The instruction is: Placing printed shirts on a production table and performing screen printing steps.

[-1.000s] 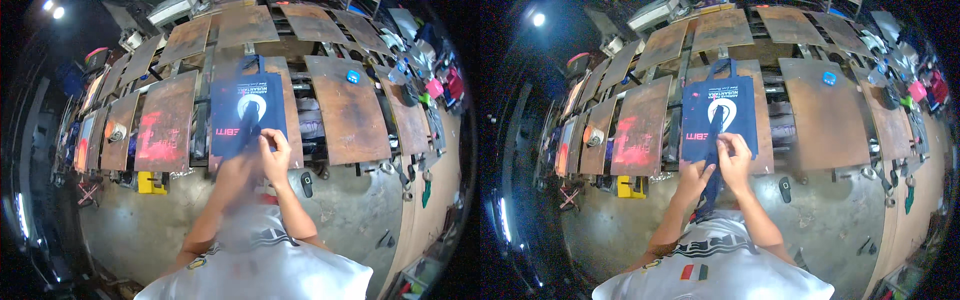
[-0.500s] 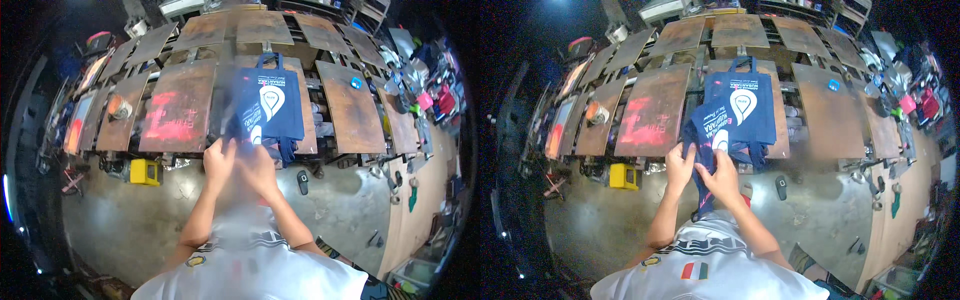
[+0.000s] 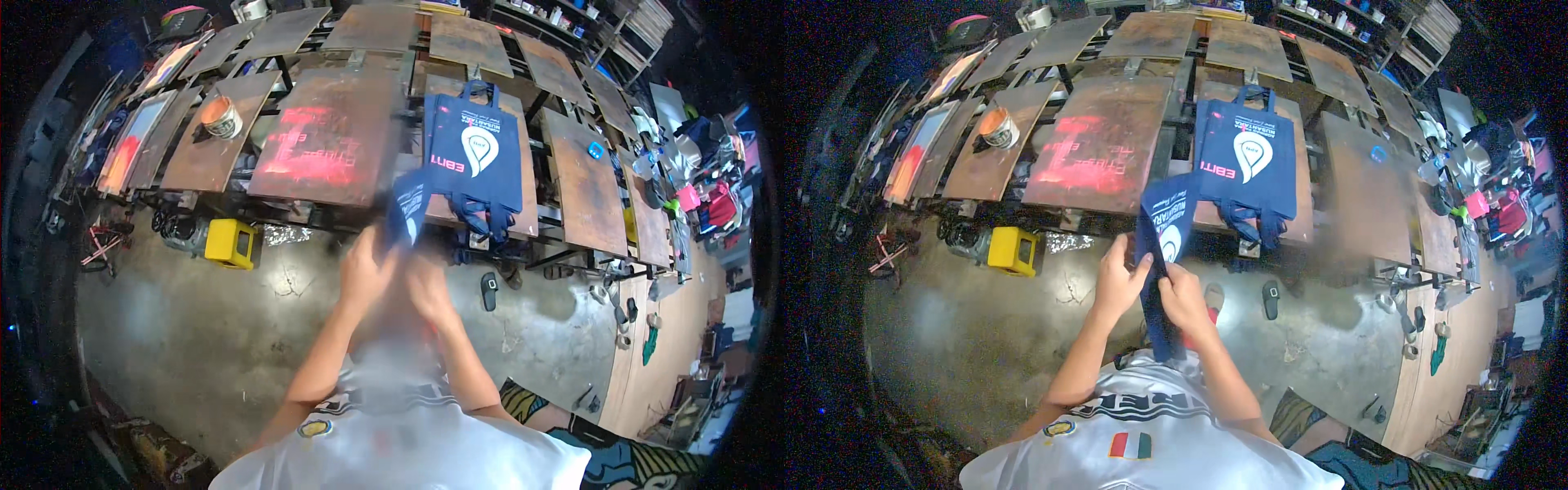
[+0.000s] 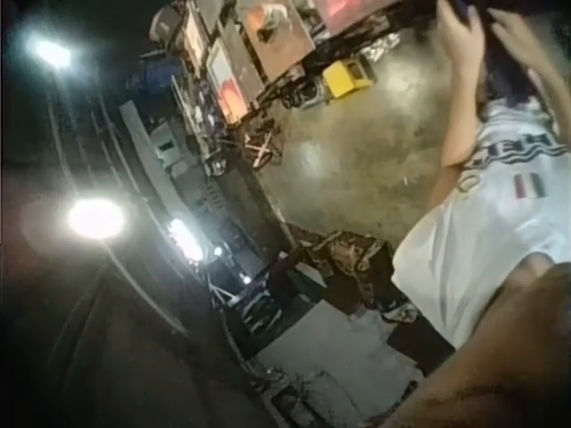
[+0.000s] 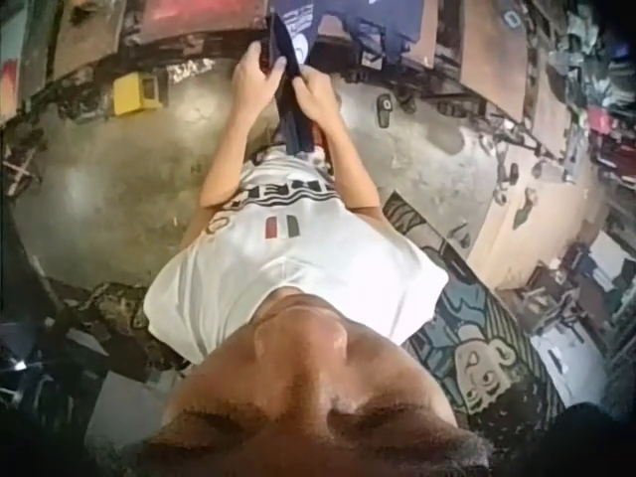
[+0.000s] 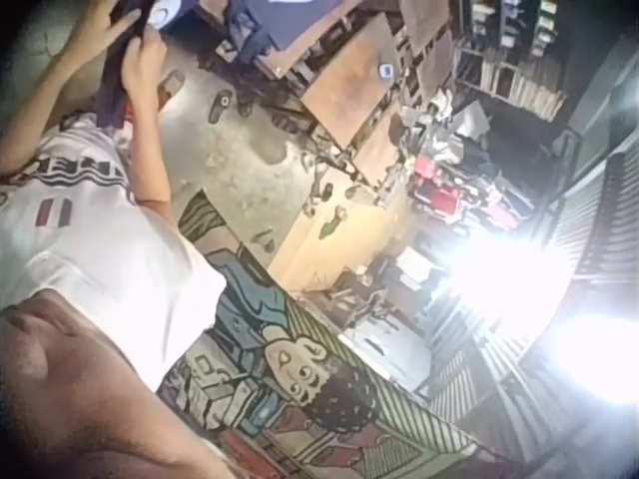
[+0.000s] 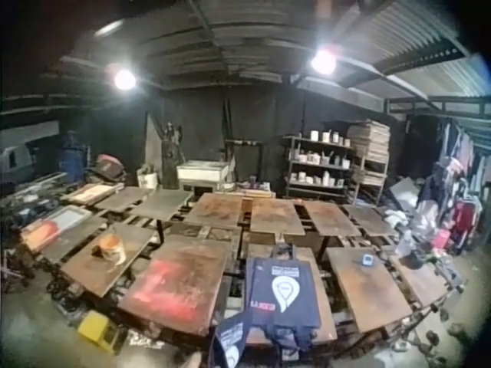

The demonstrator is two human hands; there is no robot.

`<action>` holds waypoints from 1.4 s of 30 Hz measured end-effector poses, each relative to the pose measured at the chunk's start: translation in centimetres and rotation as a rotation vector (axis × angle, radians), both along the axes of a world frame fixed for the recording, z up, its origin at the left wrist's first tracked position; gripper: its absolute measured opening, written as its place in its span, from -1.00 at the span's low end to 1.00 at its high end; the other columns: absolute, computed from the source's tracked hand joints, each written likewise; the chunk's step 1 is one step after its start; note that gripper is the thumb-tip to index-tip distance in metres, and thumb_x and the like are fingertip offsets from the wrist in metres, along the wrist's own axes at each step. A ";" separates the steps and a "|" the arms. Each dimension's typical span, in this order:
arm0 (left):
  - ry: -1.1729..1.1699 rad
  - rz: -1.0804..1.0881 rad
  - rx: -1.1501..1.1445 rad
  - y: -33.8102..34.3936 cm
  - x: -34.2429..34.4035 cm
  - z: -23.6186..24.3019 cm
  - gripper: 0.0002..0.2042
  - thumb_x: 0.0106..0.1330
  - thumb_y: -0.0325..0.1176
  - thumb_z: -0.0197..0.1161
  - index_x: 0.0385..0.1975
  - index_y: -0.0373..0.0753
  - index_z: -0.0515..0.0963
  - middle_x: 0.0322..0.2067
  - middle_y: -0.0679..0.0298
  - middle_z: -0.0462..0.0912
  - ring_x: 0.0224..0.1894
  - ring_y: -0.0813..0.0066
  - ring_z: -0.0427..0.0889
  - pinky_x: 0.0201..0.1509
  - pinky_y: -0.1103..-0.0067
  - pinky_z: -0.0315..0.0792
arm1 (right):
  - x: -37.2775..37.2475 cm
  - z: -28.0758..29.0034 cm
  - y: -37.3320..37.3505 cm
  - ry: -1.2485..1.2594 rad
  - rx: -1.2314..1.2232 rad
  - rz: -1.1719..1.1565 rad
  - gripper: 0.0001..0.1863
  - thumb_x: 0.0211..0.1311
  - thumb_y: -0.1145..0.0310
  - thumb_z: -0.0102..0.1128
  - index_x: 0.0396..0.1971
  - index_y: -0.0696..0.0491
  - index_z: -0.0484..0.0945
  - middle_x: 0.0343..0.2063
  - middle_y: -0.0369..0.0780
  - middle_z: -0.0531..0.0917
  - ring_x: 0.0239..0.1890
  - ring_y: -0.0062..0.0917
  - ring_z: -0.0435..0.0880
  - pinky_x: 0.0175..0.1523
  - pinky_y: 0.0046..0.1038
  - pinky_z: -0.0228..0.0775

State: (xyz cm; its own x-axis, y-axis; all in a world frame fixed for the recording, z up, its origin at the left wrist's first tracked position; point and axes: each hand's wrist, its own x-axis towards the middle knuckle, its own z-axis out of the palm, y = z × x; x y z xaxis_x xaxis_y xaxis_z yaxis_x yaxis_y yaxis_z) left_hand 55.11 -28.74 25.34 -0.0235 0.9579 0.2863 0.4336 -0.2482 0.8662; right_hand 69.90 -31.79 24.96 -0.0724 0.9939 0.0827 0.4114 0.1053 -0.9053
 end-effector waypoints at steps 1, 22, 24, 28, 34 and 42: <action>-0.058 0.059 0.058 -0.3 -0.6 -0.3 -0.73 0.30 -0.43 0.26 -0.05 -0.36 0.50 -0.24 0.04 0.67 -0.27 0.20 0.68 -0.15 0.42 0.52 | -0.7 0.1 -0.4 0.001 0.004 0.005 -0.79 0.16 0.45 0.01 -0.30 0.28 0.53 -0.40 0.15 0.57 -0.25 0.12 0.57 -0.09 -0.07 0.40; -0.378 0.416 0.445 4.6 -13.2 7.4 -0.83 0.37 -0.46 0.08 -0.32 -0.47 0.50 -0.46 0.21 0.61 -0.46 0.51 0.57 -0.33 0.53 0.49 | 2.7 2.3 -0.4 -0.175 0.375 -0.253 -0.86 0.15 0.53 0.22 -0.30 0.23 0.60 -0.37 -0.06 0.67 -0.31 -0.28 0.67 -0.13 -0.36 0.49; -0.448 0.307 0.056 4.5 -13.1 5.5 -0.82 0.39 -0.46 0.07 -0.41 -0.47 0.48 -0.49 0.21 0.58 -0.57 0.48 0.60 -0.52 0.48 0.53 | 5.6 3.9 0.3 -0.150 0.378 -0.355 -0.86 0.16 0.51 0.28 -0.30 0.24 0.60 -0.40 -0.11 0.68 -0.34 -0.44 0.66 -0.15 -0.44 0.47; -0.542 0.189 -0.089 5.3 -11.3 3.9 -0.80 0.41 -0.41 0.04 -0.26 -0.45 0.52 -0.39 0.16 0.65 -0.54 0.40 0.68 -0.56 0.56 0.63 | 10.4 5.3 1.4 -0.066 0.326 -0.396 -0.76 0.09 0.37 0.43 -0.35 0.22 0.63 -0.43 -0.18 0.70 -0.35 -0.59 0.63 -0.20 -0.50 0.45; -0.574 0.198 -0.110 7.2 -9.3 4.5 -0.73 0.38 -0.28 0.11 -0.45 -0.40 0.49 -0.60 0.14 0.61 -0.66 0.33 0.67 -0.74 0.63 0.37 | 14.2 5.9 4.3 0.034 0.243 -0.453 -0.75 0.10 0.34 0.45 -0.39 0.21 0.60 -0.54 -0.30 0.62 -0.47 -0.69 0.51 -0.33 -0.59 0.33; -0.743 0.099 -0.064 10.7 -3.9 5.8 -0.78 0.42 -0.40 0.02 -0.35 -0.44 0.52 -0.40 0.10 0.65 -0.40 0.30 0.70 -0.29 0.43 0.68 | 18.8 4.1 10.8 -0.186 0.502 -0.469 -0.74 0.15 0.34 0.42 -0.41 0.20 0.54 -0.52 -0.18 0.54 -0.48 -0.53 0.45 -0.32 -0.47 0.31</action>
State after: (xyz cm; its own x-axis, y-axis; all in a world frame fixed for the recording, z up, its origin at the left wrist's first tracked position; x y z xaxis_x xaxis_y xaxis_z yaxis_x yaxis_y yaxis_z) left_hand 51.16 -18.00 31.12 -0.2759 0.9554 0.1055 -0.2534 -0.1782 0.9508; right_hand 88.71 -20.95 29.02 0.2961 0.7693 0.5662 0.6584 0.2651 -0.7045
